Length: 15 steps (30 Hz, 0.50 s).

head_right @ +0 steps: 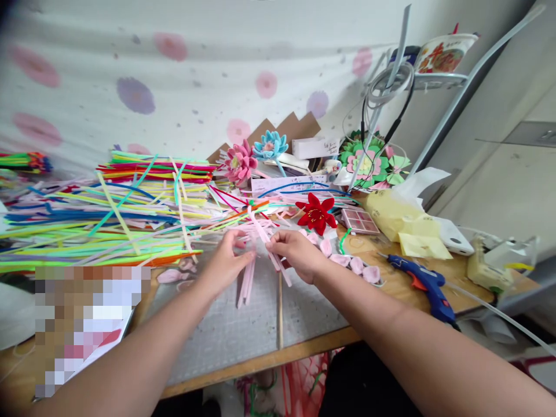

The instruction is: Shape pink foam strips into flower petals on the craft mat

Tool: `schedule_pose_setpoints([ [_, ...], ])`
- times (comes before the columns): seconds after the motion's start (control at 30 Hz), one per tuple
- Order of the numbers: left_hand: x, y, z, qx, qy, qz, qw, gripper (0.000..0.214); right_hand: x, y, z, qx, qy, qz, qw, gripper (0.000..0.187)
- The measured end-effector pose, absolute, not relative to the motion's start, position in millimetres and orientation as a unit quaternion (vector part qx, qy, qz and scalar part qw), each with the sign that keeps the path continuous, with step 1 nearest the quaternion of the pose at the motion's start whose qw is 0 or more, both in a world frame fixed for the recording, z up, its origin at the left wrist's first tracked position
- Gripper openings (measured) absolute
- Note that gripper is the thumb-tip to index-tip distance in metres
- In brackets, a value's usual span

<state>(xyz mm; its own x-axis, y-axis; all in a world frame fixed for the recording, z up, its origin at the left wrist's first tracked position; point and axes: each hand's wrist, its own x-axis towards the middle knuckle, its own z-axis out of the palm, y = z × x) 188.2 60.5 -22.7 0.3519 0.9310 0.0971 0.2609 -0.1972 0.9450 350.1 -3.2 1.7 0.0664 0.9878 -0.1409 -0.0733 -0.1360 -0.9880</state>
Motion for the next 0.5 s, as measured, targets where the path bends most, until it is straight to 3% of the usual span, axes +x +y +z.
schedule_pose_setpoints([
  [0.1,187,58,-20,0.698,0.376,0.430,0.431,0.025,346,-6,-1,-0.525,-0.462,0.525,0.485,0.031],
  [0.3,191,53,-20,0.605,0.284,0.408,0.622,0.017,334,-10,-6,-0.520,-0.553,0.474,0.446,0.027],
  [0.5,190,54,-17,0.553,0.302,0.412,0.658,0.019,343,-9,-1,-0.553,-0.525,0.448,0.466,0.021],
])
